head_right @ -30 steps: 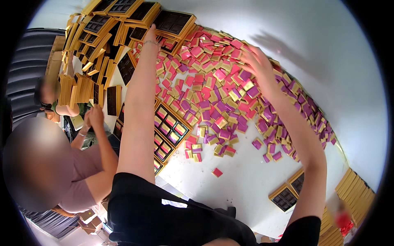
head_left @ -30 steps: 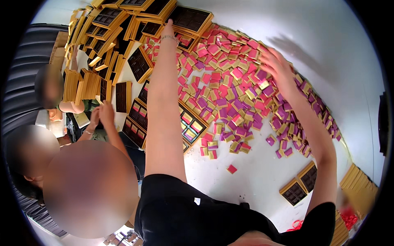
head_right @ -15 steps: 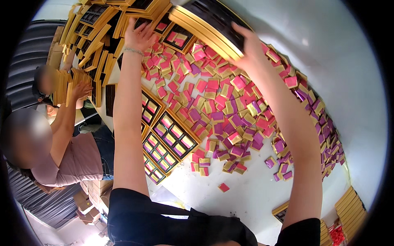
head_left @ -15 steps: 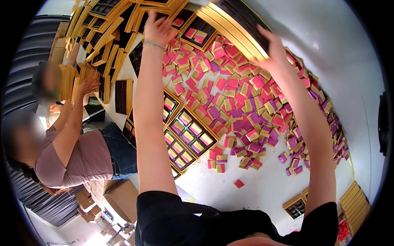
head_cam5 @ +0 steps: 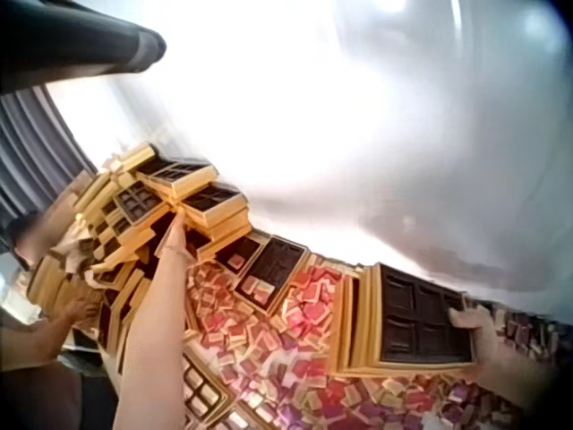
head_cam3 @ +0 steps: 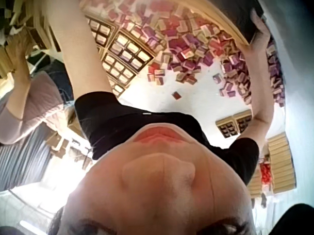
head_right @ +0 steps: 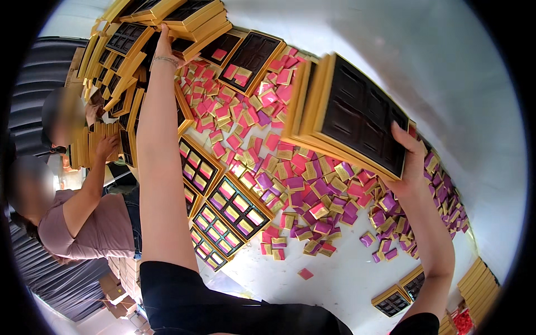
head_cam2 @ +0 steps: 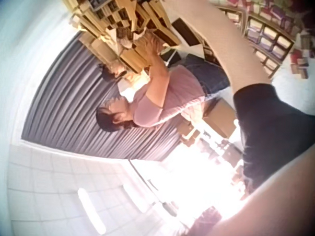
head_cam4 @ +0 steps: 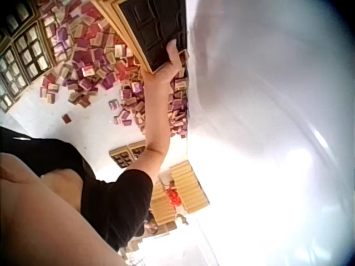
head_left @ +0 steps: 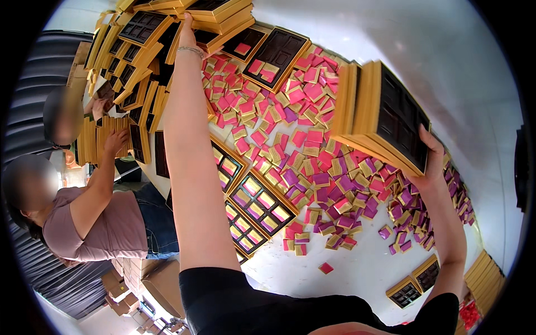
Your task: The person assembles makeup palettes by placing small pink and gold wrapped items into compartmentalized trays. They arrange the filled trays into neat stacks and handle a clear plastic bin to organize the workspace.
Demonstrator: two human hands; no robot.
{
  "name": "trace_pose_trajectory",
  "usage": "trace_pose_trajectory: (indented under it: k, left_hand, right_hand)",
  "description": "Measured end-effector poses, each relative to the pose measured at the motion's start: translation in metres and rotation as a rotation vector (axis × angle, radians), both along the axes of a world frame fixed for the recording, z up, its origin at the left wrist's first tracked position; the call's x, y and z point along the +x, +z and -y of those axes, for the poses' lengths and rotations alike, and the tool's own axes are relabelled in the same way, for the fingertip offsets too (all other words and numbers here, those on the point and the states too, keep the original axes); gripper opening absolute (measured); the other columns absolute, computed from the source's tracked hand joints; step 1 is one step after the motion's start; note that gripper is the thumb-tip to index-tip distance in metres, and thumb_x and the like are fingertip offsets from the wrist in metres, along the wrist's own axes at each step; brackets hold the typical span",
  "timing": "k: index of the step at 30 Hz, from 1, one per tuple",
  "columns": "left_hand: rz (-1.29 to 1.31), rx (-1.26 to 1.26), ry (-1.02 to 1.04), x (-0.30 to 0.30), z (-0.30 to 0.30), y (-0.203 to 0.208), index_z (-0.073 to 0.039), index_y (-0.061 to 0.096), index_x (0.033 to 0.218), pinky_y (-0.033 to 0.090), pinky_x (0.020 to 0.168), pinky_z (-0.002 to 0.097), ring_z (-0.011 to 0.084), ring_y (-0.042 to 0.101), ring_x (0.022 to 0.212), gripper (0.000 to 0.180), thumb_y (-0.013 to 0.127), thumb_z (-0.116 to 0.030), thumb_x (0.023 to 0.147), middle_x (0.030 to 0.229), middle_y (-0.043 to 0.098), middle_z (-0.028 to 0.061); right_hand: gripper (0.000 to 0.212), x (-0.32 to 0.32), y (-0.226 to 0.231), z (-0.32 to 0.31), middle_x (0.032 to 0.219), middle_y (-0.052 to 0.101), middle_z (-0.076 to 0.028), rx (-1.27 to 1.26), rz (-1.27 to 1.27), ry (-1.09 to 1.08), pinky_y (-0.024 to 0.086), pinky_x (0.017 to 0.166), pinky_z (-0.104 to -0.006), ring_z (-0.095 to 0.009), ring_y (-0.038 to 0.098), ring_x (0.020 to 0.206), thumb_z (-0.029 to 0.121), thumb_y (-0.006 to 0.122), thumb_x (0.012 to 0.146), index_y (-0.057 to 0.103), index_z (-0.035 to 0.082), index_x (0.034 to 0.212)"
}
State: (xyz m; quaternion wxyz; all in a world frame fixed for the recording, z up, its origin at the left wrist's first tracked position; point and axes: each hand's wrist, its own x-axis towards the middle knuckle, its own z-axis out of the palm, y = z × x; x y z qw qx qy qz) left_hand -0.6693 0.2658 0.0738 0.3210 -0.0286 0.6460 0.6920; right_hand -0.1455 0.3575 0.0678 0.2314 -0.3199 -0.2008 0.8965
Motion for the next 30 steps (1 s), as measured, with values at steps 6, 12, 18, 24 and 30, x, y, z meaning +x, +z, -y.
trace_pose_trajectory:
  k: [6,12,18,24,30]
  left_hand:
    - [0.051,0.017,-0.055,0.001,0.004,0.002,-0.020,0.031,0.148,0.027,0.102,0.0688,0.0425,0.041,0.129,0.090,0.061,-0.069,0.079,0.149,0.034,0.0172]
    - [0.009,0.461,0.277,-0.018,-0.015,-0.085,-0.014,0.043,0.135,0.048,0.094,0.0542,0.0333,0.051,0.119,0.054,0.066,-0.033,0.090,0.135,0.047,0.0151]
    - [0.284,0.526,0.351,0.003,0.014,-0.091,0.007,0.049,0.109,0.049,0.092,0.0534,0.0385,0.053,0.106,0.026,0.051,0.003,0.083,0.112,0.052,0.0209]
    - [0.246,0.554,0.312,0.050,0.064,-0.085,0.007,0.049,0.104,0.052,0.088,0.0506,0.0383,0.056,0.103,0.023,0.052,0.004,0.081,0.112,0.054,0.0216]
    - [0.032,0.703,0.135,0.221,0.074,-0.013,-0.008,0.052,0.124,0.057,0.080,0.0393,0.0286,0.063,0.097,0.058,0.050,0.017,0.072,0.112,0.060,0.0103]
  right_hand:
    - [0.050,-0.087,0.072,0.015,0.110,0.064,-0.011,1.316,0.151,-0.393,0.052,0.083,-0.0296,-0.017,0.064,0.096,0.007,0.074,0.079,0.054,-0.002,0.123]
    - [0.071,-0.304,0.166,-0.014,0.117,0.052,-0.021,2.036,0.002,-0.584,0.048,0.096,-0.0402,-0.029,0.052,0.112,0.016,0.075,0.078,0.035,-0.005,0.133]
    - [0.065,-0.404,0.125,-0.016,0.115,0.051,-0.027,2.061,0.536,-0.041,0.053,0.089,-0.0409,-0.035,0.057,0.101,-0.001,0.067,0.076,0.032,-0.010,0.131]
    - [0.073,-0.297,0.121,0.018,0.107,0.049,-0.026,1.964,0.497,-0.083,0.054,0.086,-0.0408,-0.036,0.056,0.103,0.001,0.072,0.073,0.028,-0.011,0.129]
    - [0.066,-0.103,0.140,0.047,0.119,0.055,-0.010,1.797,0.402,-0.359,0.049,0.088,-0.0305,-0.022,0.059,0.105,0.000,0.075,0.076,0.041,-0.002,0.132]
